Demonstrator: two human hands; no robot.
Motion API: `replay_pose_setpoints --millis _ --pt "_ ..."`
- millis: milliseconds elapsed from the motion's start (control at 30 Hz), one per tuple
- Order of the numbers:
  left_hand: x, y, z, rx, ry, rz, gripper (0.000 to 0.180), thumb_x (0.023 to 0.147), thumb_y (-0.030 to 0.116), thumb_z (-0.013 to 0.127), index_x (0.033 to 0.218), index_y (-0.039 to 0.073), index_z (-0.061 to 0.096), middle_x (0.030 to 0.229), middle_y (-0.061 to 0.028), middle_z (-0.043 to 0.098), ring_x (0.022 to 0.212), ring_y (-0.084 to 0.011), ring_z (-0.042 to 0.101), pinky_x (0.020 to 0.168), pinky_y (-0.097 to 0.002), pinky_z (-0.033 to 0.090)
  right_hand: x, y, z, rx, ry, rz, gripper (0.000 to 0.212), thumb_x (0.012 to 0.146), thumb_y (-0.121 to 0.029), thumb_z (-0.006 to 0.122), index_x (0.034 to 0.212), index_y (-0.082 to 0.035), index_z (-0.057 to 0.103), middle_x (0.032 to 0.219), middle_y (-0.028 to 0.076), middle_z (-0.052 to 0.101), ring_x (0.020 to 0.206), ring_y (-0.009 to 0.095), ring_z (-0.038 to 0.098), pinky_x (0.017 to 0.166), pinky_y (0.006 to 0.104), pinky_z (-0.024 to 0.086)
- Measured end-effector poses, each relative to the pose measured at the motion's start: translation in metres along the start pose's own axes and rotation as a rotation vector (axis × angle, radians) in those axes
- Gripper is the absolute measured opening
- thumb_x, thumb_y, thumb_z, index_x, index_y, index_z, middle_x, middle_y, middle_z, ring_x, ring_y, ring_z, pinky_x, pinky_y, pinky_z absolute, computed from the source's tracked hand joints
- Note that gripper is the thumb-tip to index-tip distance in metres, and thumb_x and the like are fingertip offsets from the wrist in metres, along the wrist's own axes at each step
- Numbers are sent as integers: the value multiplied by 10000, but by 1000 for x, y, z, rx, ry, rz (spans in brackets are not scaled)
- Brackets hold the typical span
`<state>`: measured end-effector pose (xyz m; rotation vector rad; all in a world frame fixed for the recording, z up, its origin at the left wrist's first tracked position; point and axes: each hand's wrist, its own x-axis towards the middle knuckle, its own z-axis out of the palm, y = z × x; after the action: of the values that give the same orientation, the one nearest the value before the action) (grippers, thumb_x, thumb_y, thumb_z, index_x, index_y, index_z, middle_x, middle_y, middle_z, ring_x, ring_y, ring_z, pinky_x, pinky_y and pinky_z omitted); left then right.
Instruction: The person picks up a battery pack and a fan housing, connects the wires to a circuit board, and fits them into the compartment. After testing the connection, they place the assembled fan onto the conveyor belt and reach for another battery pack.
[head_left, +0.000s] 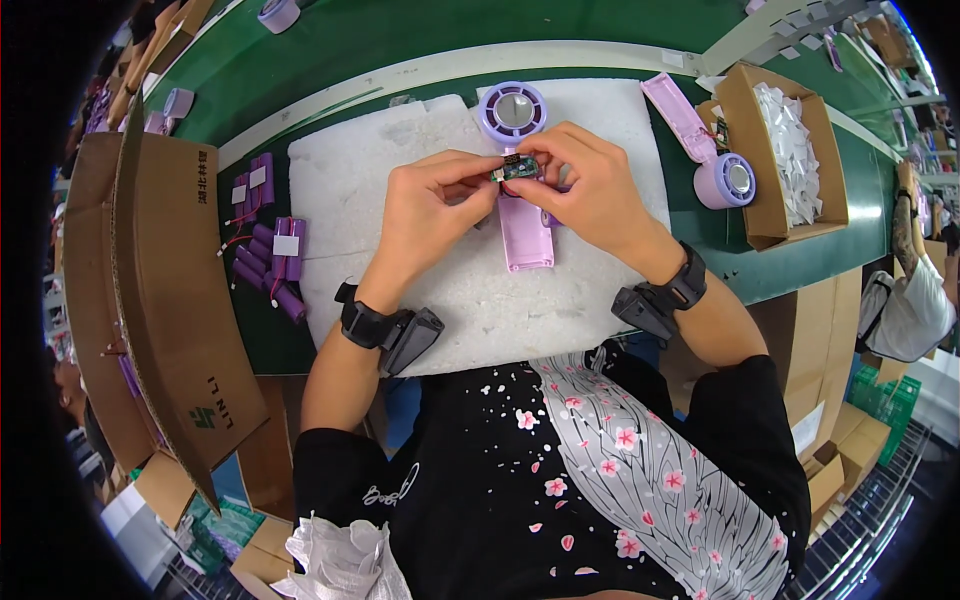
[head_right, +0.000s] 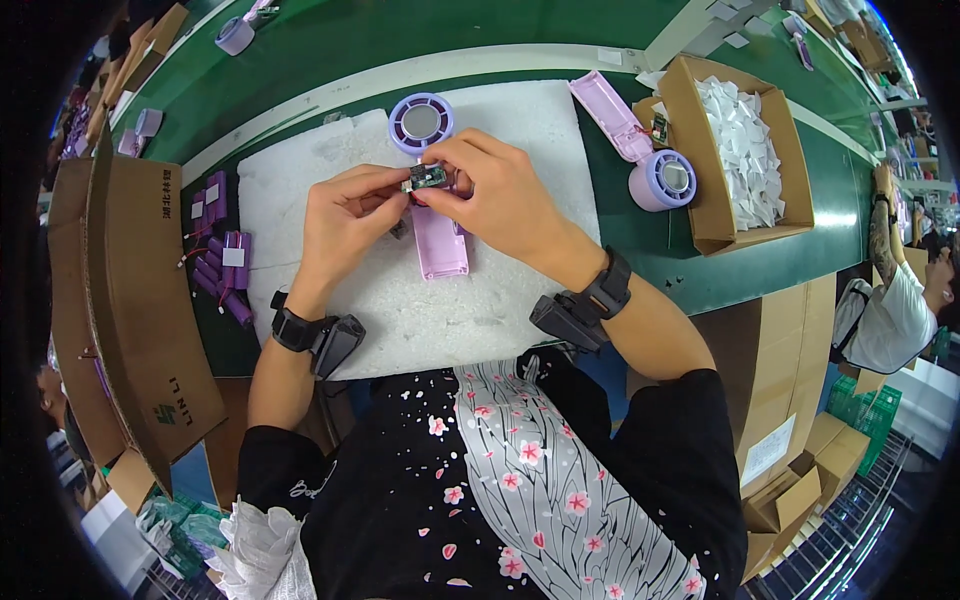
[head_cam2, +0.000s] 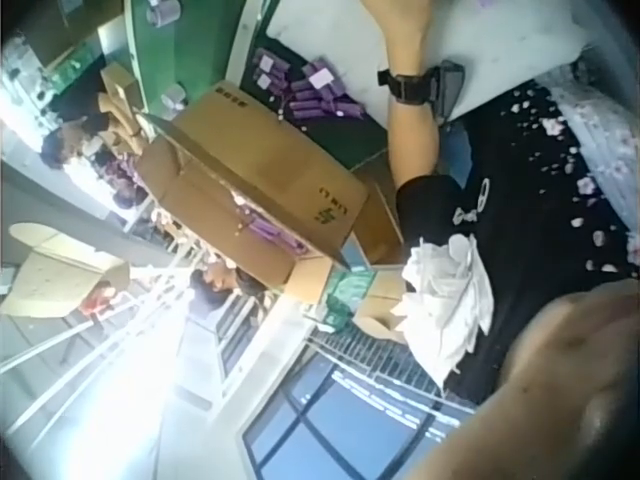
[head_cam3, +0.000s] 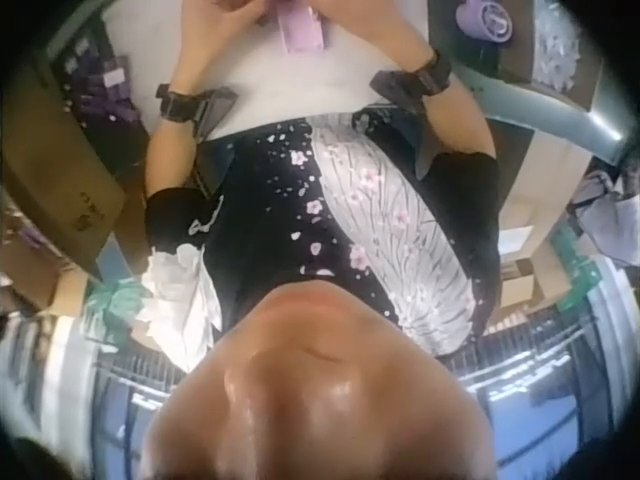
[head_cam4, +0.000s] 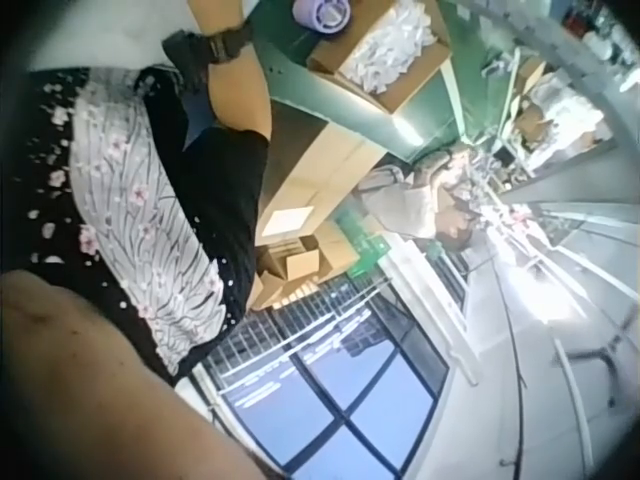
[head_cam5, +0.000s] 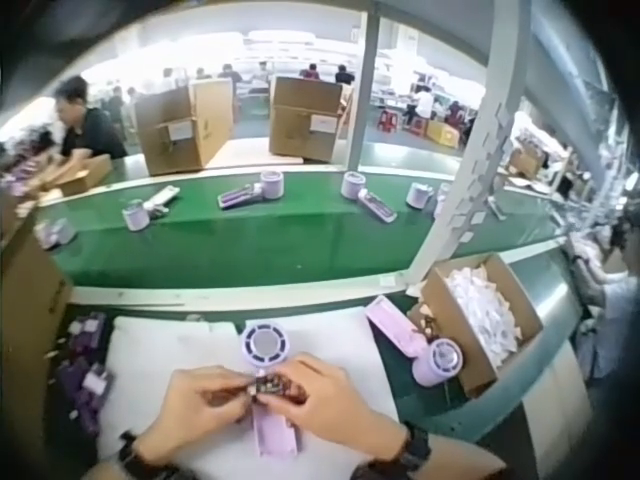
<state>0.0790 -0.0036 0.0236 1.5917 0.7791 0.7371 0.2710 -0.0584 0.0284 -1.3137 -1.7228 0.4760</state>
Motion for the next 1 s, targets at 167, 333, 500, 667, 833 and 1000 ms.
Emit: replay_pose_setpoints --millis 167,333,500,667,833,1000 --pt "0 -8 0 71 45 96 239 808 -29 650 1042 -41 700 952 -113 696 790 -129 668 699 -234 553 -1 -1 4 -4 13 2 311 706 -77 808 983 -19 681 828 55 628 596 103 559 535 235 463" --pt "0 -8 -2 136 59 125 210 795 -5 661 995 -28 719 873 -107 711 723 -126 679 646 -222 546 -2 1 7 -19 9 9 308 700 -61 807 978 -13 683 832 53 634 593 90 560 518 221 461" --pt "-1 -7 -6 166 69 141 203 782 5 671 976 -16 728 840 -101 710 690 -121 671 615 -225 530 -1 -1 11 -4 15 22 321 685 -55 811 975 -4 683 828 57 638 595 84 562 502 216 464" --pt "-6 -6 -11 213 32 139 234 798 -9 643 1020 -21 718 873 -86 694 715 -81 633 602 -197 481 -1 -7 14 -3 13 40 330 679 -60 814 975 2 683 820 66 637 602 85 571 495 219 467" --pt "-16 -4 -14 205 19 123 221 806 -16 635 1011 -31 717 873 -85 690 724 -87 638 611 -202 491 -3 -19 17 9 -5 56 327 681 -64 814 970 6 678 819 68 636 608 89 577 498 221 469" --pt "-28 -11 -13 10 30 53 213 785 4 665 989 -11 726 884 -98 704 693 -111 650 622 -233 520 -11 -34 20 16 -15 110 268 724 -50 777 961 11 668 817 63 635 614 93 580 499 222 470"
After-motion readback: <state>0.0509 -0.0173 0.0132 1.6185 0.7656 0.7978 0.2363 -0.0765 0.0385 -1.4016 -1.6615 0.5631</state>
